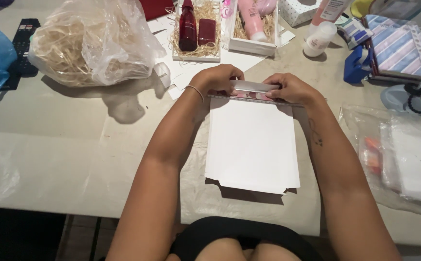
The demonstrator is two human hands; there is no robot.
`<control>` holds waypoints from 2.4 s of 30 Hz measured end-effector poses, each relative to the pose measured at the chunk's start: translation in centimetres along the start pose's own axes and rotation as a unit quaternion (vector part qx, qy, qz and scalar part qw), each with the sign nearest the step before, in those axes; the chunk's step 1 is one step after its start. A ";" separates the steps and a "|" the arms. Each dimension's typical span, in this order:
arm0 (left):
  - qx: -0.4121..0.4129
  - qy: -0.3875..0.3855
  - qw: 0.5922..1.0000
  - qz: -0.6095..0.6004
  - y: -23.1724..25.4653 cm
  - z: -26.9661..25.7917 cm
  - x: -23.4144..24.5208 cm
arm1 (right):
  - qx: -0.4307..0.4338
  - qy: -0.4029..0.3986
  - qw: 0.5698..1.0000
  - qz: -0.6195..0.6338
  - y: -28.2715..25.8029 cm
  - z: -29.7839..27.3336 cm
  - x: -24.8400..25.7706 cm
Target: Folding a white cardboard box using a ruler to assist with making precise creases
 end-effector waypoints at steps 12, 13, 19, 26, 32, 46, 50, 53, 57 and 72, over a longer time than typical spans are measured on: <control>-0.079 0.073 0.961 0.255 -1.3 -0.3 -1.4 | 0.066 0.028 0.992 -0.106 -1.9 -1.3 -0.8; -0.078 0.075 0.961 0.256 -1.5 -0.5 -2.0 | 0.068 0.027 0.992 -0.107 -1.2 -0.7 -0.7; -0.171 0.144 0.878 0.424 -2.1 0.0 -5.9 | 0.151 0.162 0.884 -0.411 -1.7 -2.0 -2.7; -0.104 0.210 0.823 0.517 0.0 0.4 -8.2 | 0.186 0.250 0.835 -0.454 -1.6 -2.9 -5.9; -0.091 0.218 0.812 0.534 0.9 0.8 -8.1 | 0.187 0.261 0.869 -0.377 -1.7 -2.5 -5.6; -0.123 0.197 0.856 0.462 0.0 -0.4 -8.3 | 0.176 0.289 0.838 -0.428 -1.9 -5.4 -4.7; -0.102 0.284 0.807 0.508 0.3 -1.2 -8.6 | 0.123 0.285 0.848 -0.429 -1.0 -5.9 -3.1; -0.074 0.328 0.782 0.525 -0.6 -0.2 -9.5 | 0.129 0.295 0.848 -0.420 -0.5 -6.1 -3.1; -0.060 0.348 0.774 0.525 -1.1 0.8 -9.8 | 0.150 0.325 0.810 -0.465 -0.8 -5.5 -4.2; 0.086 0.173 0.857 0.477 2.3 -2.6 -5.7 | 0.016 0.181 0.921 -0.346 0.6 -5.5 -0.9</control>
Point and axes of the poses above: each hand's wrist, its own z-axis towards the middle knuckle, its own x-axis out of the back of the hand, y = z × x, the point moved 5 cm from there along z, towards the middle knuckle, and after that the axes turned 11 degrees about -x, right-handed, at the moved point
